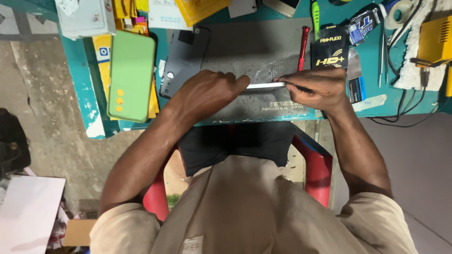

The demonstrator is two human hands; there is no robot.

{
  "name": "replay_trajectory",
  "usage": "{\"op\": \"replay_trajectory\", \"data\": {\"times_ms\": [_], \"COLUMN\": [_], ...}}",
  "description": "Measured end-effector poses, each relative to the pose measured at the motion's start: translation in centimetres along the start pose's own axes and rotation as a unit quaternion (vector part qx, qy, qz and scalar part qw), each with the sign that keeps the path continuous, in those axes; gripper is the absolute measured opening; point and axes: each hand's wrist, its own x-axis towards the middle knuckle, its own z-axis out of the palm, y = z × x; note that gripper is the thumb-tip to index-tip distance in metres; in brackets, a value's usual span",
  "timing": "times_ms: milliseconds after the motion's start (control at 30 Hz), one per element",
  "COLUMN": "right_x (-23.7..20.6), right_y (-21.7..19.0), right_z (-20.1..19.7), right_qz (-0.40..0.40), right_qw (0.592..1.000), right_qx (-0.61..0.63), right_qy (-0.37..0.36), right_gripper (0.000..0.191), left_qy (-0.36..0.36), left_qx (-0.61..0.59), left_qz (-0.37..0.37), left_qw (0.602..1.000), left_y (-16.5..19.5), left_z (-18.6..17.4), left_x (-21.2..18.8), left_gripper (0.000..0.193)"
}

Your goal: The person uses a red prying tool to separate the screen from the smartphone chassis. They carefully pry along the edges, lift the screen, and inspect the internal components before placing the screen back onto the device.

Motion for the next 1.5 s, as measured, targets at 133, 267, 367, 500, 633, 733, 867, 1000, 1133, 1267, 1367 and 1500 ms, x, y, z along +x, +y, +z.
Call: {"op": "replay_trajectory", "data": {"times_ms": [133,267,367,500,633,733,867,1000,1133,1267,1367,1500], "right_x": [-0.6,-1.0,-1.3,-1.4,-0.6,0.0,1.3,2.8,4.0,5.2,5.9,6.8], "right_y": [0.5,1.1,1.5,1.6,1.2,0.1,-1.4,-2.6,-4.1,-5.4,-6.4,-7.4], "right_z": [0.2,-0.1,-0.3,-0.6,-1.0,-1.6,-2.9,-3.7,-4.0,-3.6,-3.5,-3.3], "right_qz": [-0.003,-0.02,-0.039,-0.042,-0.022,-0.015,-0.009,0.013,0.038,0.039,0.049,0.082], "right_qw": [1.0,0.999,0.998,0.998,0.997,0.996,0.988,0.976,0.959,0.945,0.929,0.901], "right_qx": [0.009,0.017,0.036,0.02,0.031,0.02,-0.048,-0.067,-0.12,-0.16,-0.185,-0.227], "right_qy": [-0.013,-0.039,-0.038,-0.045,-0.074,-0.088,-0.148,-0.208,-0.255,-0.284,-0.317,-0.361], "right_gripper": [0.009,0.009,0.011,0.011,0.012,0.015,0.012,0.012,0.014,0.017,0.018,0.007], "left_qy": [-0.014,-0.015,-0.027,-0.033,-0.041,-0.029,-0.034,-0.012,0.004,0.028,0.048,0.068], "left_qx": [0.002,0.006,0.006,0.003,-0.004,0.021,0.018,0.006,-0.002,-0.03,-0.053,-0.063], "left_qz": [-0.009,-0.004,-0.005,-0.004,-0.012,-0.005,-0.005,-0.003,0.003,0.013,0.021,0.047], "left_qw": [1.0,1.0,1.0,0.999,0.999,0.999,0.999,1.0,1.0,0.999,0.997,0.995], "left_y": [0.3,0.5,0.7,0.8,0.9,1.0,1.0,1.0,1.1,1.2,1.2,0.9], "left_z": [0.8,1.0,1.0,0.8,0.8,0.9,1.0,1.1,0.7,0.0,-0.4,-0.4], "left_x": [0.2,0.5,0.7,0.7,0.6,0.5,0.5,0.3,0.3,-0.1,-0.4,-0.7], "left_gripper": [0.007,0.006,0.006,0.007,0.007,0.005,0.007,0.007,0.006,0.007,0.007,0.009]}}
